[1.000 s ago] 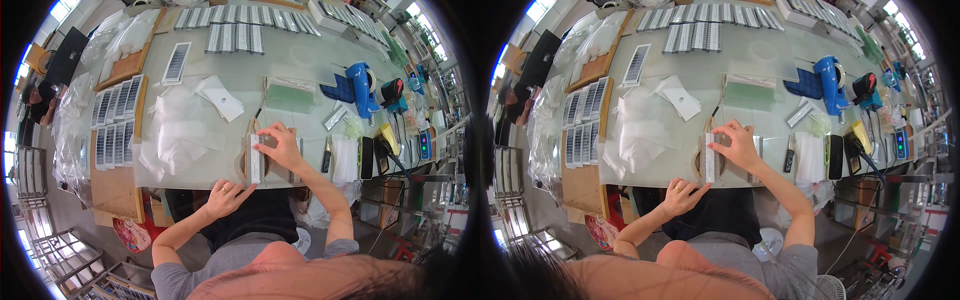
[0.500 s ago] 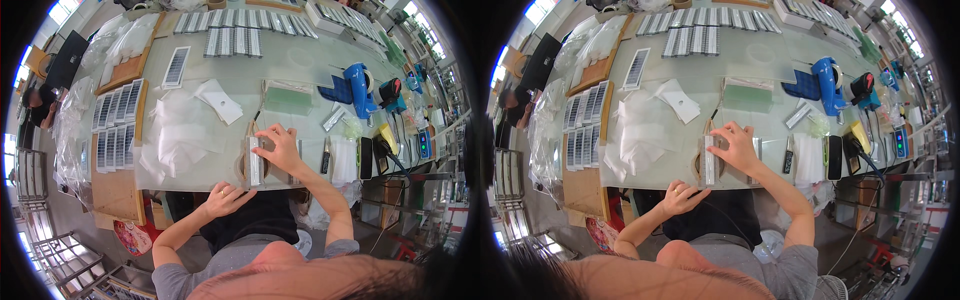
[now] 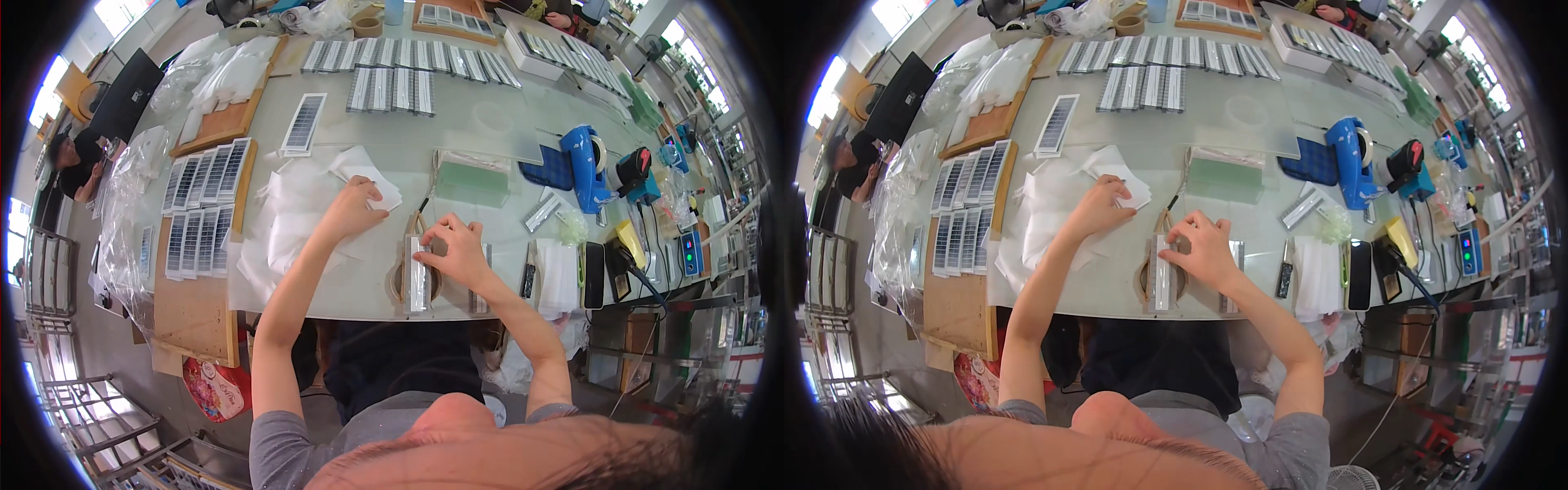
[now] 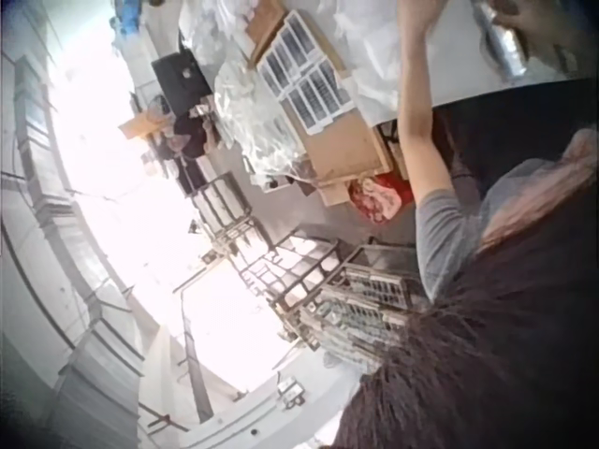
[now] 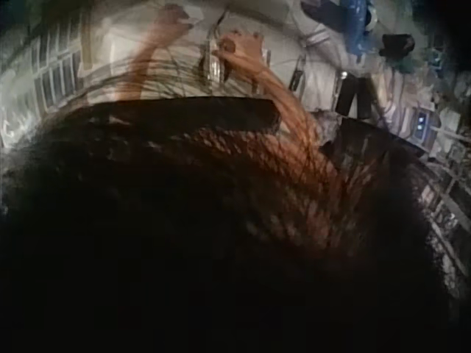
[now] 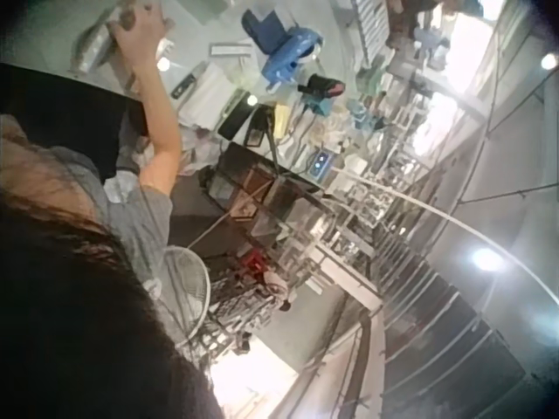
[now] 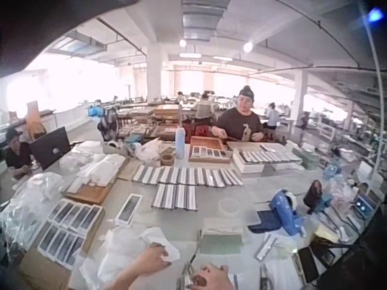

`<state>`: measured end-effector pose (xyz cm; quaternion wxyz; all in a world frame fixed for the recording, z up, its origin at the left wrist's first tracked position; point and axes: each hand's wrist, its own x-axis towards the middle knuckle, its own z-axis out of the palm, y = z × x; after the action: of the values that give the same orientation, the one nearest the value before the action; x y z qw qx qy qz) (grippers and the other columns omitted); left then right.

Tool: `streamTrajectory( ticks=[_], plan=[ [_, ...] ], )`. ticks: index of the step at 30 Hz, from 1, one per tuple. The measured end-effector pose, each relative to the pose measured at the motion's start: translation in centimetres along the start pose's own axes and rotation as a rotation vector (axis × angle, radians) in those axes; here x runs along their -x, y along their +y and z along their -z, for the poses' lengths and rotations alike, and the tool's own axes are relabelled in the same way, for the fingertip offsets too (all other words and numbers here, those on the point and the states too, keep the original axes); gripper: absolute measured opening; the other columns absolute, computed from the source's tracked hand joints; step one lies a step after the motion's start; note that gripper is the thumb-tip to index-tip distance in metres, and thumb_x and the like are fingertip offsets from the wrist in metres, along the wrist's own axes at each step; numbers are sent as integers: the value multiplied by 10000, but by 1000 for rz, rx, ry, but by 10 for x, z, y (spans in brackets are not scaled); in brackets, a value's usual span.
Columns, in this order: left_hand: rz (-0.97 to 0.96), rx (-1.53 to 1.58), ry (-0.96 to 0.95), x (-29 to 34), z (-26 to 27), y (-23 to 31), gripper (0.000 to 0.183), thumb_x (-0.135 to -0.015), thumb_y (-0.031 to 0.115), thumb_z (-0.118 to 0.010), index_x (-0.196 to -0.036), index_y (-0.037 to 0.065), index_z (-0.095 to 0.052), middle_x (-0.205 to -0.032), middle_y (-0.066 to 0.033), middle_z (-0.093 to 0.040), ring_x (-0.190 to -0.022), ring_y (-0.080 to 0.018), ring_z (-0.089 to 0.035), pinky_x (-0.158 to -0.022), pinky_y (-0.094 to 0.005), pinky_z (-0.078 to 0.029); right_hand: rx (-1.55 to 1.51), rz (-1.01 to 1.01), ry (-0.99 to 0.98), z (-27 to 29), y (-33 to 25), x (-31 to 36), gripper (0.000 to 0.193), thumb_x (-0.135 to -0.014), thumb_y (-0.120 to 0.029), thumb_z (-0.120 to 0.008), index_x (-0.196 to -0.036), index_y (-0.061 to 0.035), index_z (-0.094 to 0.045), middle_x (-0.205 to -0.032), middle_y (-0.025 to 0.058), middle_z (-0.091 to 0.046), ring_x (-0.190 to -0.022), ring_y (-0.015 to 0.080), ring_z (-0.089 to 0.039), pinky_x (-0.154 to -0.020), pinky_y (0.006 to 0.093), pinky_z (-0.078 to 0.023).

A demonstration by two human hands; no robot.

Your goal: The person assembles small solar panels by placing protective film, solar cell strips, and backing sheets into a fixture by hand, pressing the layers together, and stacking the assembled solar panels on the table.

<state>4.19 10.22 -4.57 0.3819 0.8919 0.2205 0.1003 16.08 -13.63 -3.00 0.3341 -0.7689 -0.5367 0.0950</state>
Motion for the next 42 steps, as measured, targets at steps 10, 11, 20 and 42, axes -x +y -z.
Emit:
streamTrajectory(
  ticks=[10,11,20,42],
  plan=[
    [-685,59,368,99,-20,52,224,-792,7,-722,-1005,67,-748,-1088,-103,-726,-794,-234,-717,-695,-325,-586,-990,-477,-49,23,-18,-9,260,-963,-273,-654,-940,-24,-726,-780,-34,-661,-623,28,-419,-558,199,-328],
    [-784,115,271,113,-24,53,246,-785,13,-730,-1023,77,-740,-1093,-98,-725,-783,-232,-717,-688,-328,-588,-977,-532,-92,21,-18,-4,246,-952,-258,-671,-930,-20,-726,-777,-29,-661,-622,25,-431,-562,197,-338],
    [-627,66,132,153,-47,50,181,-741,85,-802,-900,137,-732,-860,8,-625,-705,-182,-594,-574,-312,-502,-235,-176,121,-3,-12,41,217,-804,-256,-794,-722,-99,-669,-663,-46,-610,-669,109,-535,-742,333,-320],
    [-601,24,17,140,-36,50,128,-751,141,-803,-842,133,-713,-992,-21,-645,-964,-215,-624,-816,-370,-510,144,101,265,-8,-14,35,210,-770,-253,-777,-735,-155,-594,-700,-39,-568,-714,179,-528,-734,379,-271]
  ],
)
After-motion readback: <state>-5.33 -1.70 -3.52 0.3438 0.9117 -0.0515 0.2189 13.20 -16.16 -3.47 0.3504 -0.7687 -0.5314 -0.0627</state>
